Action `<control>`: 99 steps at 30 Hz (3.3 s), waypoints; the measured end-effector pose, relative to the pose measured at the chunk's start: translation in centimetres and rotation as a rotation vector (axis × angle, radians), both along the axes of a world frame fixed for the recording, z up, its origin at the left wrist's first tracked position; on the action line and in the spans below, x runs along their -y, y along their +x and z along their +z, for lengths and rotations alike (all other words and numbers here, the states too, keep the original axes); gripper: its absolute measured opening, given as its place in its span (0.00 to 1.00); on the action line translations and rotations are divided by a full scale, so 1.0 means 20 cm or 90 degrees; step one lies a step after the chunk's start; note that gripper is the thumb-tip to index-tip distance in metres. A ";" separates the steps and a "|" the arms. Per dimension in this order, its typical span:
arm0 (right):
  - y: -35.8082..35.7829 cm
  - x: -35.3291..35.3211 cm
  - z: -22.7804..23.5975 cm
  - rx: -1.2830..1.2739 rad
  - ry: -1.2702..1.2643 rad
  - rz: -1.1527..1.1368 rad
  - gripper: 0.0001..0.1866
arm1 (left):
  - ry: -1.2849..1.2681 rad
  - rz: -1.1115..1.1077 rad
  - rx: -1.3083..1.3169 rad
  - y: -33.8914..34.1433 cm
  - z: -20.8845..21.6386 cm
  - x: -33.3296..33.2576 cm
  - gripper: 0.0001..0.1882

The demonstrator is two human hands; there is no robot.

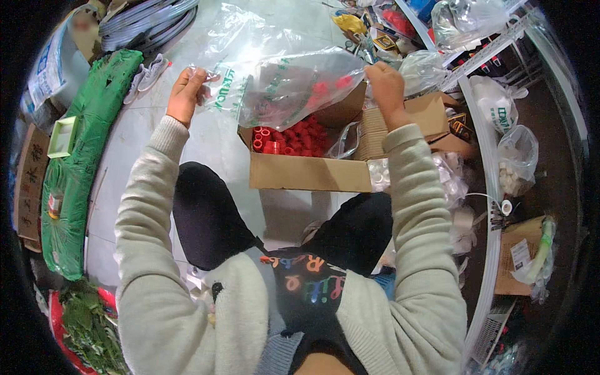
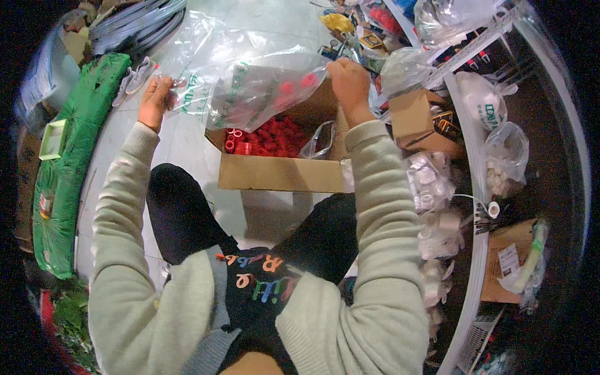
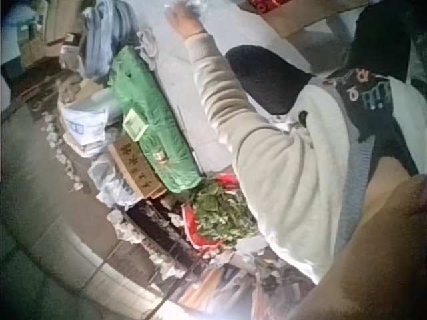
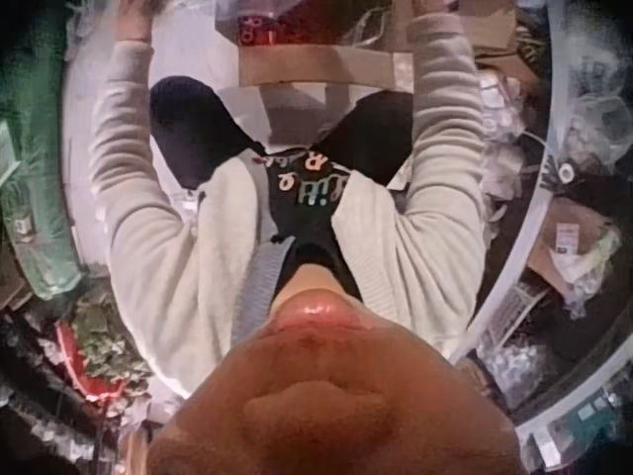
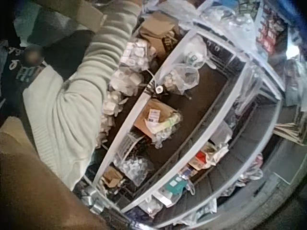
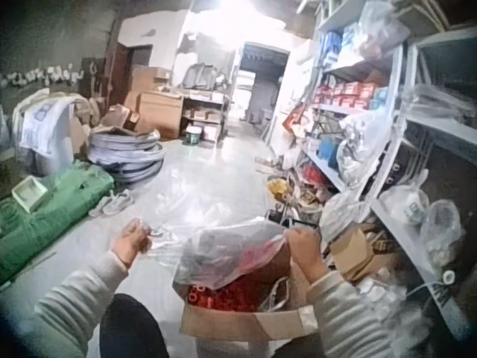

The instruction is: The person sits on the floor and repeatedly picks up small red plastic connectors from a plastic bag. They connect two pieces together by hand and place the assembled unit into a cardboard box. The person continues this repetitive assembly process throughout the clip.

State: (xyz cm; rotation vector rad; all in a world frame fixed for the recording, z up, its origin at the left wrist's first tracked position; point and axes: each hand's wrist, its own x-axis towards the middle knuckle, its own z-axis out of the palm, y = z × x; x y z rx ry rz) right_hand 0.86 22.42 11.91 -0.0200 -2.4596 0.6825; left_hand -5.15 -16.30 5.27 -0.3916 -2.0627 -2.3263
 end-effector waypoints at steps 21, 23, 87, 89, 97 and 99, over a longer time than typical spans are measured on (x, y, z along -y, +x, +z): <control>-0.26 0.09 -0.05 0.245 -0.491 0.016 0.11 | 0.181 -0.506 0.226 -0.08 0.13 -0.12 0.21; -0.26 0.07 -0.07 0.243 -0.516 -0.007 0.10 | -0.117 -0.457 0.051 -0.04 0.17 -0.24 0.20; -0.40 0.21 -0.35 0.143 -0.915 0.103 0.14 | 0.127 -0.318 0.375 -0.04 -0.32 -0.68 0.16; -0.28 0.07 -0.39 0.252 -0.967 0.153 0.10 | 0.204 -0.133 0.393 0.02 -0.12 -0.70 0.13; 0.17 0.36 -0.29 0.381 -1.174 0.315 0.17 | 0.533 -0.358 0.567 0.24 -0.14 -0.66 0.10; 0.20 0.33 -0.33 0.374 -1.207 0.420 0.16 | 0.539 -0.334 0.556 0.32 -0.06 -0.71 0.11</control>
